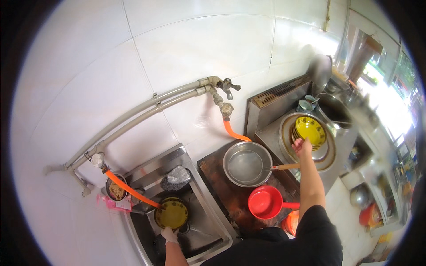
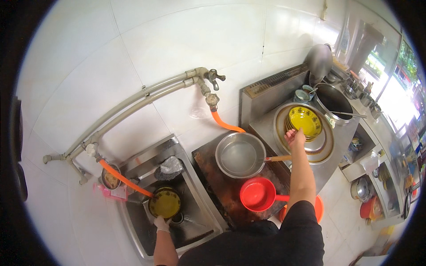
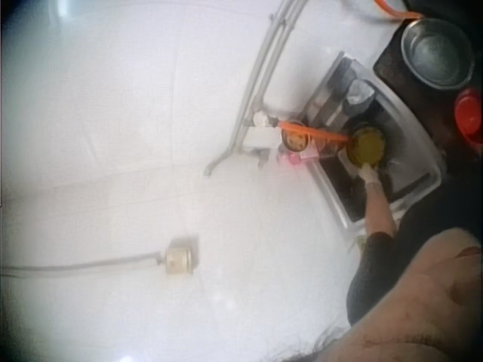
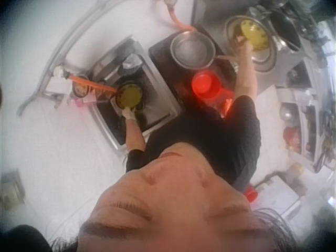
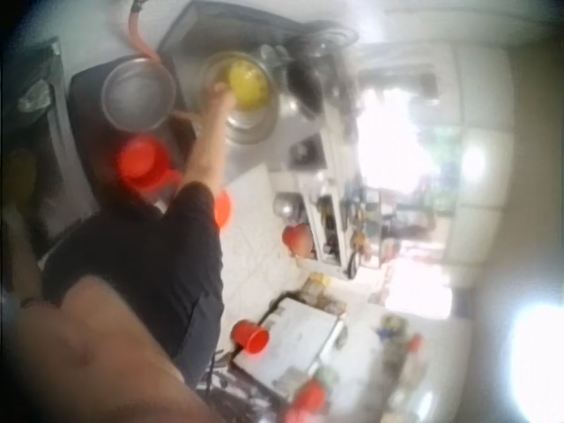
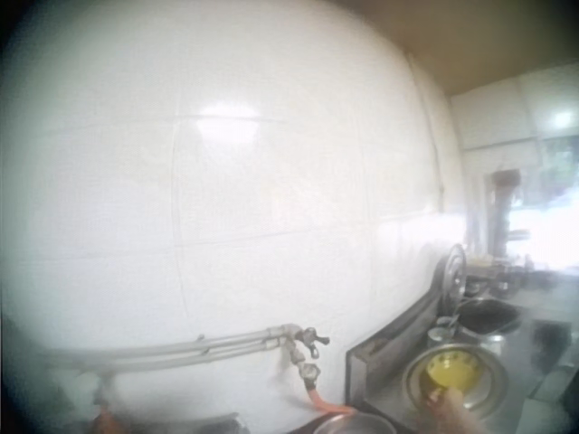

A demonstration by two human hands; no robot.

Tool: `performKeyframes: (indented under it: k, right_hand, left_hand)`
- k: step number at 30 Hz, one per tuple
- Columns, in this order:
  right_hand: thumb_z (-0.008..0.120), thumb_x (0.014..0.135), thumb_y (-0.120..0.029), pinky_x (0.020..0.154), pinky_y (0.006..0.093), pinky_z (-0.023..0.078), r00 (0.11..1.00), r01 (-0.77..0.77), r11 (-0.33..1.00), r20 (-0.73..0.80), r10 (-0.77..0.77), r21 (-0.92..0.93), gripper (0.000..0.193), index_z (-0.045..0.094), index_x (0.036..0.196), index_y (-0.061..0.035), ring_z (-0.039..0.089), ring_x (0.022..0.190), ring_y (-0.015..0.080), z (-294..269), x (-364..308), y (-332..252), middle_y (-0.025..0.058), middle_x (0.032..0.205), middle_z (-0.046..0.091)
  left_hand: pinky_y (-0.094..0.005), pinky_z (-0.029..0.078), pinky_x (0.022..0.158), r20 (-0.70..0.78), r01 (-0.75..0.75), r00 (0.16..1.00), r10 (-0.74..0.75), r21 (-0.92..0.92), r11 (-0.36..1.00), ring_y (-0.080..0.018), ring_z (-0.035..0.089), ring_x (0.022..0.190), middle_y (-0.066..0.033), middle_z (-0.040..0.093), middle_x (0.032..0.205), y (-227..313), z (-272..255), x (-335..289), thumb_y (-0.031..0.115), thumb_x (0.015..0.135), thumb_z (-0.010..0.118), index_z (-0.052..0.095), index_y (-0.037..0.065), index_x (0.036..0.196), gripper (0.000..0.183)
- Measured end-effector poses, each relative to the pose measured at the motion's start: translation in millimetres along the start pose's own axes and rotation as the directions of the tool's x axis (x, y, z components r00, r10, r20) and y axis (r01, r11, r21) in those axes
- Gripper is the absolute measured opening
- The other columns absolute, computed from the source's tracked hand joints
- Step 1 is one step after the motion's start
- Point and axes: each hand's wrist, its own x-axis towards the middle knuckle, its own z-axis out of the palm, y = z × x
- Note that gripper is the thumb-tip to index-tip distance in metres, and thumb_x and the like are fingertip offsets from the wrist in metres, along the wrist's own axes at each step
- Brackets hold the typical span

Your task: The person washes yellow plates one by one in a commercial kitchen sink using a sponge and running water, then stacks the cleaned plates on a nearby counter. The person wears gloves and handles each plate individually, rinsing and placing them aside.

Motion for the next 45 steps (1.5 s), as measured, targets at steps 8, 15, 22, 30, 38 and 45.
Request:
performKeyframes:
  k: [8,15,22,30,38,45]
  right_hand:
    - [0.055,0.108,-0.048,0.057,0.0376,0.059,0.908,0.045,0.886,0.389,0.156,-0.461,0.048,0.064,0.109,-0.0005,0.067,0.061,0.0232,8,-96,104,0.0113,0.079,0.069]
    - [0.064,0.106,-0.024,0.065,0.0368,0.065,0.562,0.176,0.504,0.507,0.654,-0.845,0.026,0.066,0.117,-0.0011,0.074,0.069,0.0236,20,-254,278,0.0155,0.096,0.076]
    - [0.066,0.106,-0.027,0.07,0.0363,0.065,0.19,0.232,0.391,0.436,0.88,-0.89,0.03,0.067,0.12,-0.0005,0.077,0.077,0.0228,-5,-355,377,0.0121,0.101,0.077]
    - [0.065,0.107,-0.03,0.076,0.0347,0.063,0.138,0.331,0.207,0.264,0.954,-0.921,0.032,0.065,0.121,-0.0011,0.076,0.088,0.0221,-7,-386,394,0.0117,0.108,0.075]
    - [0.065,0.107,-0.032,0.077,0.0339,0.062,0.132,0.347,0.208,0.268,0.954,-0.914,0.036,0.065,0.127,-0.0019,0.075,0.089,0.0224,15,-425,418,0.012,0.115,0.074]
    - [0.063,0.108,-0.033,0.08,0.0405,0.064,0.208,0.249,0.185,0.239,0.949,-0.951,0.045,0.054,0.142,-0.005,0.074,0.091,0.0249,-21,-396,412,0.0124,0.125,0.068]
  left_hand:
    - [-0.0542,0.055,0.096,0.082,-0.45,0.635,0.768,0.847,0.282,-0.0517,0.062,0.111,-0.031,0.065,0.121,55,-41,-33,0.006,0.086,0.064,0.064,-0.006,0.117,0.033]
    - [-0.0454,0.056,0.086,-0.097,-0.73,0.387,0.917,0.576,0.368,-0.0389,0.07,0.091,-0.0207,0.071,0.095,65,-44,-10,0.002,0.084,0.067,0.07,-0.001,0.108,0.024]
    - [-0.0497,0.066,0.072,0.052,-0.171,0.979,0.196,-0.307,0.936,-0.0362,0.074,0.099,-0.016,0.067,0.115,-4,-49,-46,0.0,0.091,0.056,0.056,0.004,0.116,0.026]
    - [-0.055,0.064,0.086,-0.195,-0.264,0.962,0.193,-0.468,0.843,-0.0379,0.071,0.104,-0.0157,0.065,0.116,-5,-83,-47,-0.003,0.088,0.06,0.052,0.004,0.115,0.028]
    - [-0.0438,0.05,0.074,-0.414,-0.534,0.687,0.597,0.27,0.801,-0.0378,0.059,0.077,-0.0188,0.058,0.082,15,-31,21,0.004,0.082,0.072,0.051,-0.002,0.09,0.022]
    - [-0.0393,0.057,0.071,-0.028,-0.231,0.971,0.237,-0.362,0.903,-0.03,0.068,0.084,-0.0137,0.065,0.103,-31,-22,-26,0.0,0.088,0.066,0.054,0.004,0.118,0.033]
